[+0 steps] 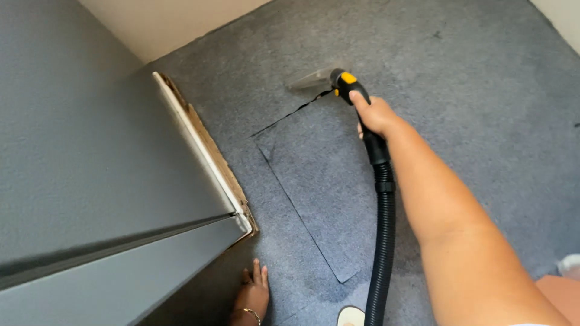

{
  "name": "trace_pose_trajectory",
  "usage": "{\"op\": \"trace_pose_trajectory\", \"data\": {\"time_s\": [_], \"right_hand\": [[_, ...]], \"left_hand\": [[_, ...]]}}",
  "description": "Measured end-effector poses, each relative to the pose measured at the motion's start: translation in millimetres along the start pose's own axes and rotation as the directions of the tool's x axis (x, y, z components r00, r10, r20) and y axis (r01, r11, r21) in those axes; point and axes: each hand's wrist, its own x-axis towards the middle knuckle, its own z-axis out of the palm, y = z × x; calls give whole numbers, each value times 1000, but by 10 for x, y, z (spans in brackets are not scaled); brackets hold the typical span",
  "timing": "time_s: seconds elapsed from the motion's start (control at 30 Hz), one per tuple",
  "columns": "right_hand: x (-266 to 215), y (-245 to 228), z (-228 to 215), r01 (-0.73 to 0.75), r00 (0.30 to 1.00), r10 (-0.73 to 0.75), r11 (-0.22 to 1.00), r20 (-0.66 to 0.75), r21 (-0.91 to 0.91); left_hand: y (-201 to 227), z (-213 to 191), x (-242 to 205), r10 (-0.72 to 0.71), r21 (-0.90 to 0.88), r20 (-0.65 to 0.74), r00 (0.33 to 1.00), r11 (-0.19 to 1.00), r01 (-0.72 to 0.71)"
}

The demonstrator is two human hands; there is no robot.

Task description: The recorder is using a carpet cleaner attachment to vacuum and clean a patch of grey carpet.

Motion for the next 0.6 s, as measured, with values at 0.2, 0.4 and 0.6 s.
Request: {"op": "trace_pose_trajectory", "data": {"time_s": [0.2, 0.4, 0.6], "right_hand": [[-396, 105, 27, 13, 1000, -13, 1000, -12, -15], [-562, -10, -53, -77, 997, 78, 995, 3, -68], [-713, 30, -40, -115, 993, 112, 989, -38, -88]], "left_hand": [[-29, -174, -111, 28, 103, 57, 998, 994, -34], [-36, -238, -112, -30, -44, 85, 996, 998, 34], [-54, -207, -76, -10, -23, 133, 991, 1000, 13]]}}
